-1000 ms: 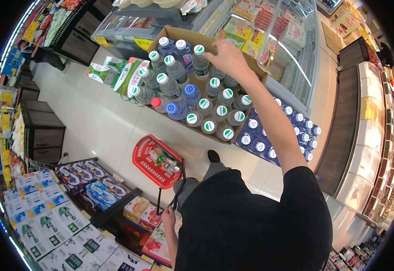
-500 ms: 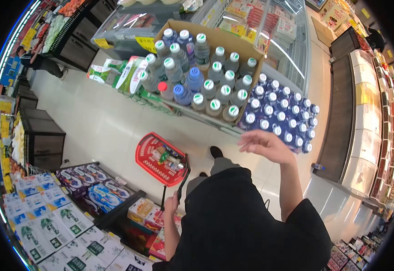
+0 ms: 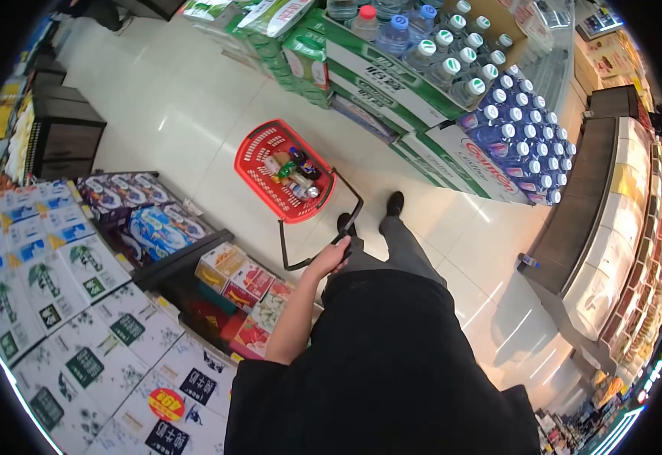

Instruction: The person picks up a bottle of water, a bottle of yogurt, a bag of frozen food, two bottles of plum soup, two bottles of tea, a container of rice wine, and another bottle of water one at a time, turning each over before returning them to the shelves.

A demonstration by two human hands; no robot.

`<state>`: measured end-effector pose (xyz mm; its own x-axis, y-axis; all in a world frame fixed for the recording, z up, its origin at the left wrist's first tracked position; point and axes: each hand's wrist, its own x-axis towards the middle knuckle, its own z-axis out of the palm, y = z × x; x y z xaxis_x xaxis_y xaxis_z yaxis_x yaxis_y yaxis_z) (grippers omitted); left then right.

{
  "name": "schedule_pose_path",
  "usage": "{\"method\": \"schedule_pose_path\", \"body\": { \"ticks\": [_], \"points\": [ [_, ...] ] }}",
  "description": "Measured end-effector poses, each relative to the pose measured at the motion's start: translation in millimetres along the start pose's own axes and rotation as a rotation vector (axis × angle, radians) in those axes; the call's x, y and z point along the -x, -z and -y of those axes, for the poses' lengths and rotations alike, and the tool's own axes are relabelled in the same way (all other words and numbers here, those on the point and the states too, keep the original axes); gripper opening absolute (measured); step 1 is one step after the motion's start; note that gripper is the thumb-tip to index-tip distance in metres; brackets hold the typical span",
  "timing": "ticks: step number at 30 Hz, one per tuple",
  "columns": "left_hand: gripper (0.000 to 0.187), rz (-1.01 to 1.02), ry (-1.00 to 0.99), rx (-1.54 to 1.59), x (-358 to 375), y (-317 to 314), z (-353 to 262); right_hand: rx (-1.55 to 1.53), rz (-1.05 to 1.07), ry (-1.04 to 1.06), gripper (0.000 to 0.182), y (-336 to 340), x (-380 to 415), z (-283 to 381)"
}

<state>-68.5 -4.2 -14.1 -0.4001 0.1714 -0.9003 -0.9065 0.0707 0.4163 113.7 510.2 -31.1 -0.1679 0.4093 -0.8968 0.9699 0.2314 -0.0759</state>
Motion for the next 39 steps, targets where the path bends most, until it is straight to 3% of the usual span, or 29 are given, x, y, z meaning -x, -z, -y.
{"method": "schedule_pose_path", "body": {
  "ticks": [4,8,11,13,18,20,21,23,26,28,30,32,34,38,39],
  "points": [
    [0.071,0.068,0.034,-0.147,20,-22,-1,0.258,0.071,0.201,0.028,-17,1,-55],
    [0.081,-0.120,-0.024,-0.343,8,-32,17,0.307,0.099,0.558,0.029,-26,-22,-49],
    [0.083,-0.307,-0.046,-0.393,0,-36,23,0.134,0.138,0.741,0.030,-20,-39,-31],
    [0.081,-0.374,-0.052,-0.419,-1,-42,28,-0.350,0.132,0.213,0.035,-8,36,39],
    [0.073,-0.531,-0.120,-0.503,-22,-75,73,-0.447,0.147,0.301,0.042,60,5,5],
    [0.062,-0.848,-0.228,-0.720,-47,-78,103,-0.481,0.142,0.294,0.041,81,-9,-33],
    [0.040,-0.665,-0.280,-0.924,-41,-73,102,-0.494,0.120,0.249,0.039,92,-16,-55],
    [0.033,-0.592,-0.242,-0.954,-29,-74,106,-0.497,0.105,0.180,0.036,113,-29,-118],
    [0.021,-0.537,-0.165,-0.870,-7,-114,110,-0.749,0.041,0.005,0.033,124,-66,-220],
    [0.028,-0.542,-0.150,-0.821,-11,-144,129,-0.671,0.031,-0.051,0.033,122,-74,-275],
    [0.048,-0.505,0.026,-0.575,-9,-186,138,-0.471,0.048,-0.018,0.033,115,-74,-314],
    [0.065,-0.474,-0.058,-0.649,-15,-216,163,-0.368,0.068,0.027,0.034,104,-73,-331],
    [0.062,-0.455,0.085,-0.475,-7,-248,154,-0.405,0.073,0.029,0.034,101,-73,-327],
    [0.052,-0.274,0.044,-0.380,-6,-282,128,-0.780,0.102,-0.113,0.034,109,-78,-275],
    [0.051,-0.243,0.133,-0.338,-6,-292,116,-0.853,0.112,-0.130,0.034,114,-84,-261]
  ]
}}
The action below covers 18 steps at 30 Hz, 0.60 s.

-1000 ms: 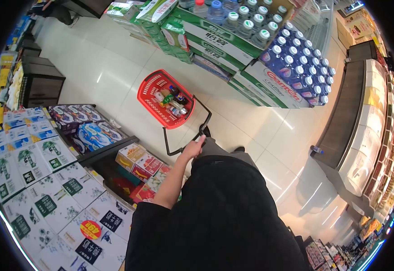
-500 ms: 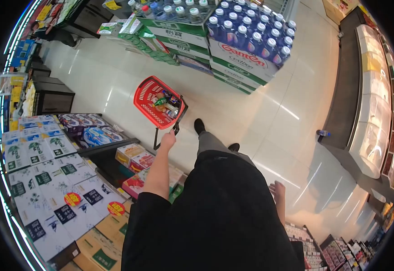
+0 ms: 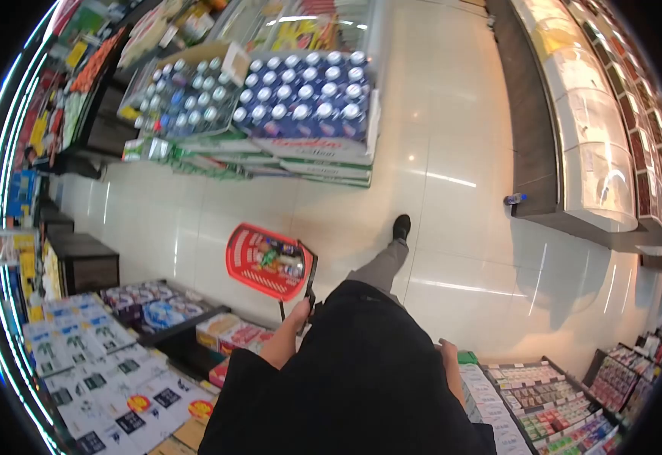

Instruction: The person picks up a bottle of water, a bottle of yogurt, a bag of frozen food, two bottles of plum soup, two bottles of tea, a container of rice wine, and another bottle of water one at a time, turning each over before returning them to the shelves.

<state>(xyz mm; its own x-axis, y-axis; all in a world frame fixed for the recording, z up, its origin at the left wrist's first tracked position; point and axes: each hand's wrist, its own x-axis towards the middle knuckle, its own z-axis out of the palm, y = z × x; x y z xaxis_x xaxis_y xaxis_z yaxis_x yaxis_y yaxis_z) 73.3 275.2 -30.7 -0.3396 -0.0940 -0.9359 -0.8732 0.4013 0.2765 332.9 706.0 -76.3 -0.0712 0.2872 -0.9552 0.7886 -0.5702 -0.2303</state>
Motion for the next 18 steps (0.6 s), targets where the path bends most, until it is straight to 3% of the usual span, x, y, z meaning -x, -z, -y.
{"method": "schedule_pose_path", "body": {
  "ticks": [4,7,8,9,13,18],
  "points": [
    [0.048,0.082,0.213,0.140,0,-30,-60,-0.094,0.010,0.048,0.035,-8,-7,58],
    [0.049,0.158,0.207,0.204,-15,-59,-96,-0.103,0.090,0.055,0.036,12,-14,98],
    [0.050,0.096,0.200,0.280,-22,-71,-107,-0.091,0.076,0.055,0.036,24,-17,110],
    [0.051,0.110,0.306,0.339,-36,-77,-118,-0.090,0.038,0.052,0.036,34,-15,126],
    [0.054,-0.018,0.164,0.438,-41,-102,-179,-0.078,-0.077,0.068,0.036,79,-24,181],
    [0.041,-0.193,0.110,0.515,-46,-91,-220,-0.101,-0.128,0.048,0.035,99,-36,252]
  ]
}}
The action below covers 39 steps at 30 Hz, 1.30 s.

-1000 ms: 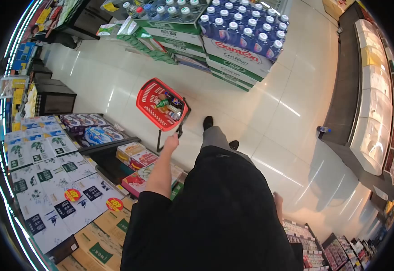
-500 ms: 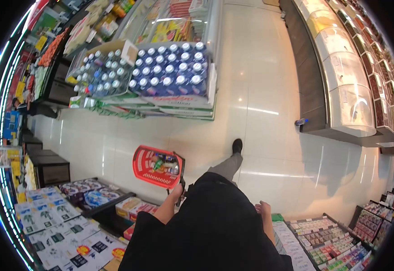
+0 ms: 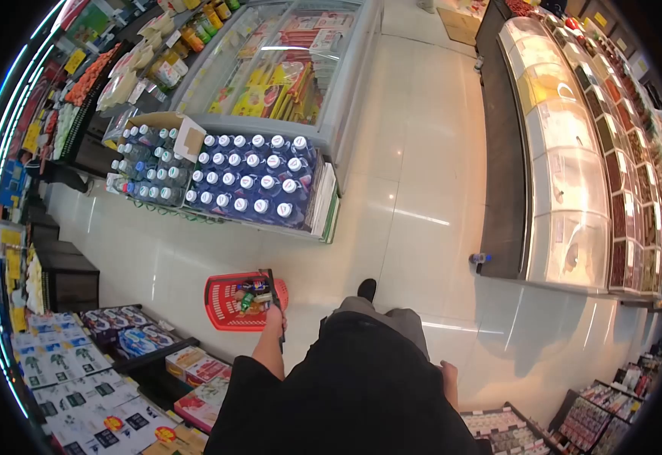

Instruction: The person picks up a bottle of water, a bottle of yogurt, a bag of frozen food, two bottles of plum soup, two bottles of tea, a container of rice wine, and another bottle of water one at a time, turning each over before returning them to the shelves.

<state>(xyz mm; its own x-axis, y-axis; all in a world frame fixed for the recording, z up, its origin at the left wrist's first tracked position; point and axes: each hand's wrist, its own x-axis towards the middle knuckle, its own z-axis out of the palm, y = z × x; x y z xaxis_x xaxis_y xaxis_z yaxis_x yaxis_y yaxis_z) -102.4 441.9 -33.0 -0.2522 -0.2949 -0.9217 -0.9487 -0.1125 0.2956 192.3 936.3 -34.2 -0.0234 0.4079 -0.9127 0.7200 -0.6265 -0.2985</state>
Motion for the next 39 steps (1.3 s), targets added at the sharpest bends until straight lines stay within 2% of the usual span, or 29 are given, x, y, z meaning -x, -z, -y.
{"method": "schedule_pose_path", "body": {
  "ticks": [5,7,9,11,13,15,17,18,20,22,24,27,28,30,31,32,33,35,37,39],
  "points": [
    [0.043,-0.076,-0.032,0.038,20,-13,9,0.222,0.119,0.098,0.032,-13,-39,77],
    [0.045,-0.137,0.014,0.028,17,-31,36,0.344,0.173,0.166,0.031,-20,-56,116],
    [0.048,-0.188,-0.016,0.032,-4,-58,82,0.444,0.218,0.227,0.030,-25,-67,159],
    [0.050,-0.234,-0.045,0.039,-1,-95,93,0.482,0.247,0.247,0.029,-24,-82,203],
    [0.050,-0.231,0.000,-0.132,28,-131,94,0.482,0.258,0.250,0.028,-22,-94,254],
    [0.051,-0.277,0.029,-0.109,45,-166,89,0.450,0.258,0.232,0.027,-14,-106,304],
    [0.052,-0.277,-0.049,-0.080,51,-190,82,0.389,0.256,0.190,0.026,-1,-122,348],
    [0.052,-0.278,-0.075,-0.066,51,-201,79,0.317,0.265,0.141,0.028,8,-157,362],
    [0.046,-0.095,0.101,0.159,48,-223,69,0.365,0.276,0.209,0.028,14,-161,407],
    [0.046,-0.091,0.101,0.167,83,-272,36,0.415,0.306,0.308,0.026,15,-166,447],
    [0.044,-0.027,0.100,0.196,102,-313,29,0.405,0.300,0.307,0.025,12,-174,467],
    [0.055,0.045,0.111,0.267,115,-368,19,0.289,0.367,0.278,0.023,10,-196,485],
    [0.054,0.027,0.046,0.255,121,-384,11,0.362,0.336,0.277,0.023,2,-188,494],
    [0.053,0.064,0.046,0.263,127,-402,-7,0.447,0.310,0.273,0.023,-6,-195,507],
    [0.052,0.107,0.051,0.253,127,-410,-14,0.757,0.417,0.518,0.021,-3,-223,502],
    [0.047,0.206,0.120,0.256,116,-420,-28,0.927,0.469,0.631,0.021,0,-236,514],
    [0.047,0.211,0.123,0.262,117,-427,-40,1.085,0.508,0.759,0.022,3,-251,525],
    [0.042,0.292,0.287,0.255,130,-441,-78,1.398,0.476,1.104,0.021,-1,-256,547],
    [0.037,0.336,0.317,0.316,85,-465,-68,1.509,0.449,1.254,0.021,-11,-259,582],
    [0.034,0.475,0.366,0.376,27,-491,-43,1.557,0.423,1.310,0.021,-17,-261,619]
  ]
}}
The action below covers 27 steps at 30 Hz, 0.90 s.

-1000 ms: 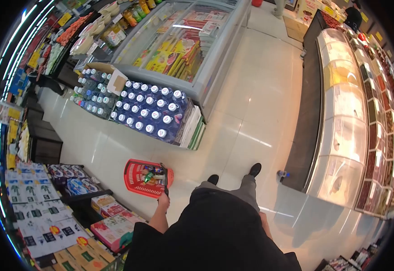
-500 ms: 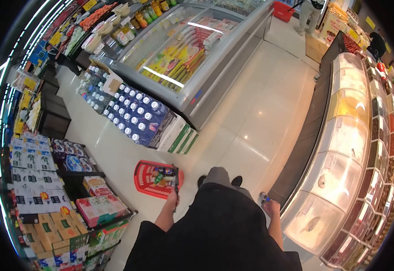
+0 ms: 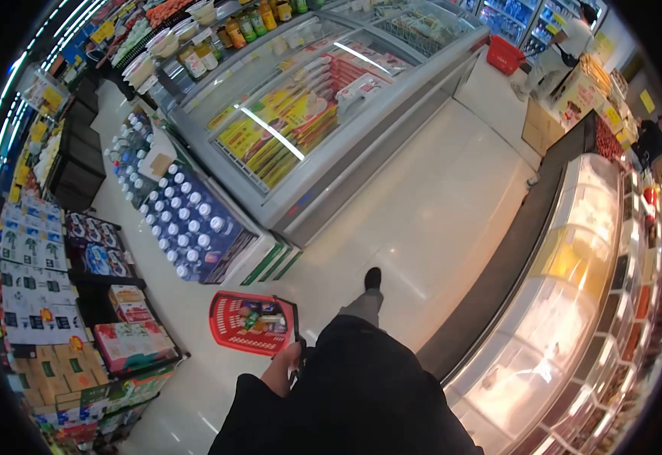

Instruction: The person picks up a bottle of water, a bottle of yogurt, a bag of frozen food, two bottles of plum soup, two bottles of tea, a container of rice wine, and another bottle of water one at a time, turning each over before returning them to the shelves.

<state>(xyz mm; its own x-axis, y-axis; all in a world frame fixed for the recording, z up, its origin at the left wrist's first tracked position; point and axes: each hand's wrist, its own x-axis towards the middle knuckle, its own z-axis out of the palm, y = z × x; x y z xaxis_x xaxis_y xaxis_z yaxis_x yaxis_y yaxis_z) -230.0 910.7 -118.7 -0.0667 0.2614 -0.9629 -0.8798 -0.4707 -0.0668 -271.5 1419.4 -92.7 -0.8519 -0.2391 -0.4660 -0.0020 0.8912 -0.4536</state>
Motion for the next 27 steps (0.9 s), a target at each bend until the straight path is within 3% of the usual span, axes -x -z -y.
{"method": "schedule_pose_path", "body": {
  "ticks": [1,2,4,6,8,9,10,12,17,19,23,25,27],
  "points": [
    [0.034,-0.203,-0.123,-0.028,37,-45,-18,0.023,-0.013,0.011,0.020,16,-14,-11],
    [0.034,-0.189,-0.135,-0.020,44,-71,-31,0.056,-0.031,0.029,0.020,30,-27,-21],
    [0.034,-0.584,-0.279,-0.090,43,-100,-46,0.142,-0.067,0.082,0.020,61,-50,-34],
    [0.041,-0.569,-0.310,-0.052,24,-102,-56,0.191,-0.098,0.106,0.020,105,-79,-31],
    [0.049,-0.512,-0.292,0.151,35,-110,-73,-0.530,0.070,-0.387,0.020,168,-113,12],
    [0.055,-0.504,-0.354,0.256,36,-112,-79,-0.819,-0.025,-0.557,0.019,177,-137,10],
    [0.055,-0.481,-0.268,0.287,37,-106,-86,-1.108,-0.121,-0.724,0.018,189,-162,12],
    [0.055,-0.527,-0.299,0.305,38,-103,-95,-1.063,-0.071,-0.728,0.017,212,-204,12],
    [0.049,-0.869,-0.296,0.218,6,-93,-84,-0.952,0.090,-0.662,0.017,250,-288,8],
    [0.044,-0.955,-0.358,-0.065,-18,-88,-69,-0.908,0.195,-0.622,0.018,251,-318,-18],
    [0.041,-0.920,-0.336,0.167,-9,-160,-90,-0.759,0.250,-0.584,0.019,316,-357,-18],
    [0.037,-0.857,-0.202,0.452,-10,-209,-118,-0.590,0.247,-0.498,0.017,351,-374,-24],
    [0.044,-0.871,-0.266,0.500,-22,-262,-144,-0.631,0.199,-0.517,0.015,371,-393,-51]
  ]
}}
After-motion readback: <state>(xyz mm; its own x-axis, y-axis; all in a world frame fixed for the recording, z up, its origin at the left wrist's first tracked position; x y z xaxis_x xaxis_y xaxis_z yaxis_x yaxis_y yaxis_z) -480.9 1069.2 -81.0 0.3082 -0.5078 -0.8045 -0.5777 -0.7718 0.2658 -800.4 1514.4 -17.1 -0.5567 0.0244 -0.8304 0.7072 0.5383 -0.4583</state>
